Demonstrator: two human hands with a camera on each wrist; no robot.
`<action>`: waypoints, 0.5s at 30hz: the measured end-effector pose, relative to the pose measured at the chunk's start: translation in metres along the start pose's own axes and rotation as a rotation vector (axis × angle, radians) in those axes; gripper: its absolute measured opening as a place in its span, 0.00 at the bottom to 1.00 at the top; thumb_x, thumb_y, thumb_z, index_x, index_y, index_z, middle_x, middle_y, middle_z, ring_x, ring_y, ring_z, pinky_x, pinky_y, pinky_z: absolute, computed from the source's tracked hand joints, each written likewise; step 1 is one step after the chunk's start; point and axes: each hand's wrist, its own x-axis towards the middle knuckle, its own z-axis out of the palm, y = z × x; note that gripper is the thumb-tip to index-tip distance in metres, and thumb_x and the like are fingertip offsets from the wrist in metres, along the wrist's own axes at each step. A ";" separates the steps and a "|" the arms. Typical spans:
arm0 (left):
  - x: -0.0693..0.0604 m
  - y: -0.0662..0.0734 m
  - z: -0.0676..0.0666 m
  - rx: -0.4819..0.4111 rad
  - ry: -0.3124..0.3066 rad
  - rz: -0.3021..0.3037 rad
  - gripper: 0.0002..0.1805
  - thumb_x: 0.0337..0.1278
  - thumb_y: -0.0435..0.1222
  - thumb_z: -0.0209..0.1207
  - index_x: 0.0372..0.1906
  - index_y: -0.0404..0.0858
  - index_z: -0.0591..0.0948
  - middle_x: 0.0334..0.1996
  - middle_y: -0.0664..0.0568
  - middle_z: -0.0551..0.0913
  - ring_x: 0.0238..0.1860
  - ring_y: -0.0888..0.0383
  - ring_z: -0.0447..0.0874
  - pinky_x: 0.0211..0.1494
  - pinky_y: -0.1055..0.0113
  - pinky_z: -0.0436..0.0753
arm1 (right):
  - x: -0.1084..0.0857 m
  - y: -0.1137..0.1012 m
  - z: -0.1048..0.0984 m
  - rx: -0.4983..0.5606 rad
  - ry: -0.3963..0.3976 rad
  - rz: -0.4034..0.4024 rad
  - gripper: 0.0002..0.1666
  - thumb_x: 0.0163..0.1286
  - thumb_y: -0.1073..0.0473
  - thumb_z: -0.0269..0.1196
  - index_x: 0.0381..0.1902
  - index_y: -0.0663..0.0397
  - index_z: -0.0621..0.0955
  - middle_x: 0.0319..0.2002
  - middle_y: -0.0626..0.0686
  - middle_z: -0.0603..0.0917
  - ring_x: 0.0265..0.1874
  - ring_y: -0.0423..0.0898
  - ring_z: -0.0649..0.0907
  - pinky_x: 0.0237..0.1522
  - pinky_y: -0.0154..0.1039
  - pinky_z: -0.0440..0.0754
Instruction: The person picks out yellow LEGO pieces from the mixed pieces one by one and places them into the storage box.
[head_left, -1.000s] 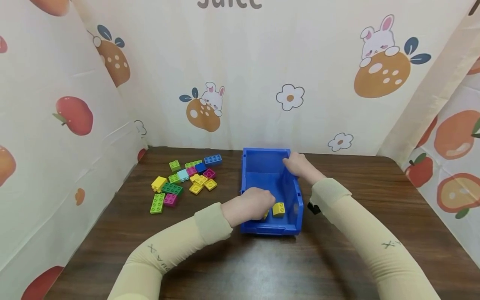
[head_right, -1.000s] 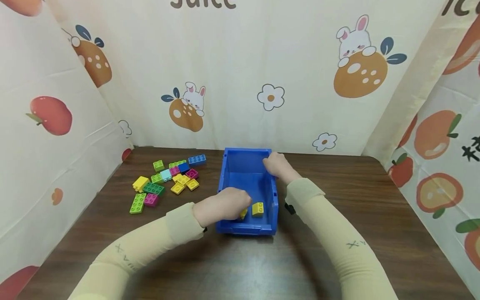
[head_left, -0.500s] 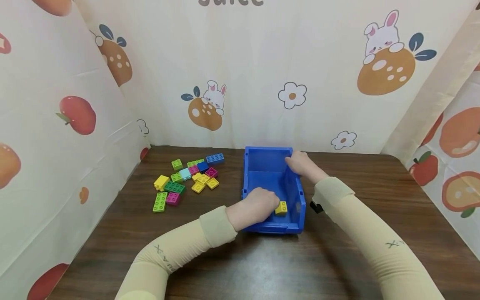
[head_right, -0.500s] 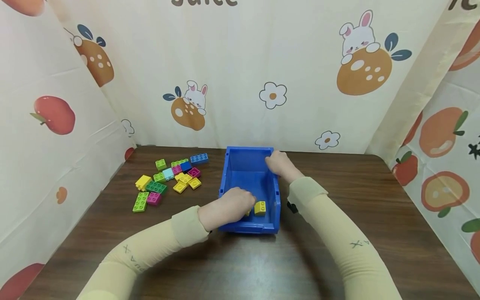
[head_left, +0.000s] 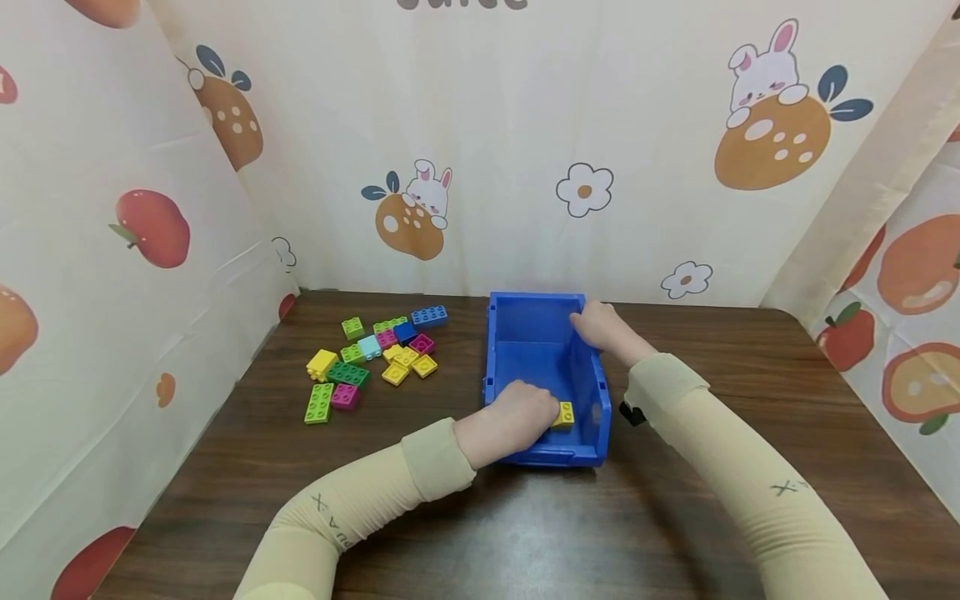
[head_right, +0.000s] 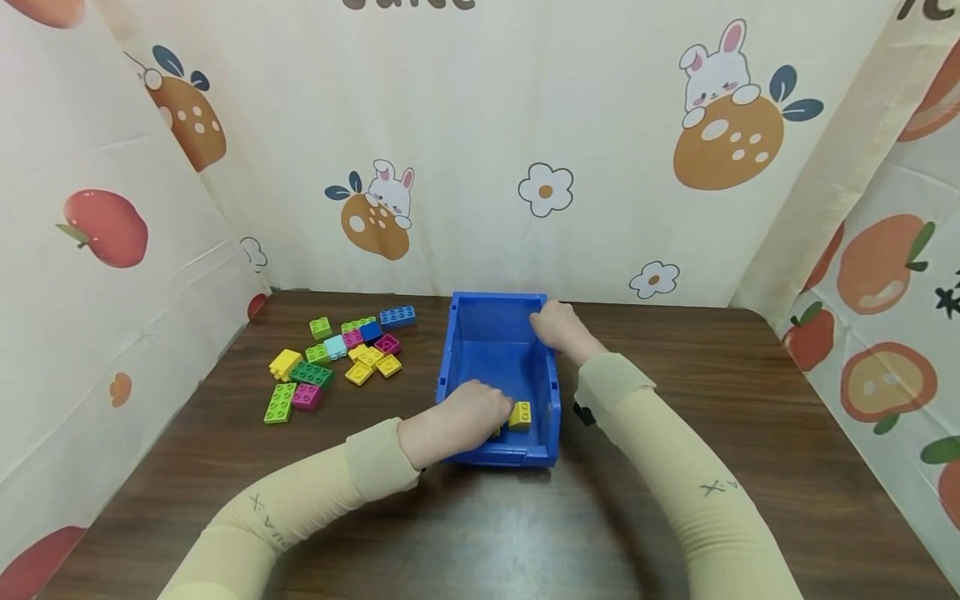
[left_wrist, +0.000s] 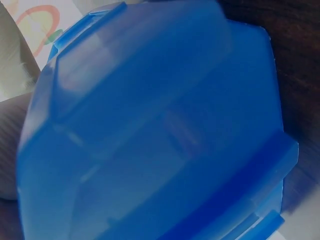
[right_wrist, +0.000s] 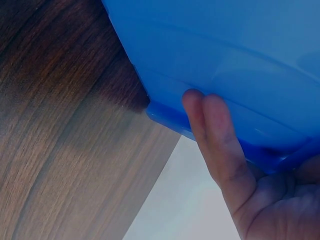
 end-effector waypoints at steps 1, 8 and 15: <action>0.000 0.000 0.000 0.004 0.002 0.001 0.08 0.59 0.41 0.60 0.42 0.45 0.83 0.35 0.57 0.85 0.32 0.61 0.82 0.42 0.65 0.82 | 0.000 0.000 0.000 0.000 0.001 -0.001 0.19 0.75 0.54 0.40 0.30 0.60 0.70 0.17 0.50 0.66 0.16 0.43 0.76 0.25 0.38 0.81; -0.004 -0.001 -0.003 -0.012 0.022 0.008 0.06 0.59 0.40 0.61 0.40 0.45 0.84 0.33 0.56 0.85 0.29 0.61 0.80 0.35 0.66 0.82 | 0.000 0.000 -0.001 0.005 -0.002 -0.008 0.23 0.75 0.54 0.40 0.43 0.70 0.73 0.18 0.52 0.69 0.19 0.45 0.79 0.21 0.33 0.80; -0.010 -0.010 -0.020 -0.132 0.001 0.020 0.13 0.59 0.43 0.61 0.47 0.44 0.82 0.39 0.54 0.85 0.35 0.61 0.82 0.45 0.66 0.83 | 0.000 0.001 -0.001 0.008 0.000 -0.023 0.21 0.75 0.54 0.40 0.36 0.66 0.73 0.17 0.50 0.68 0.17 0.44 0.78 0.21 0.33 0.80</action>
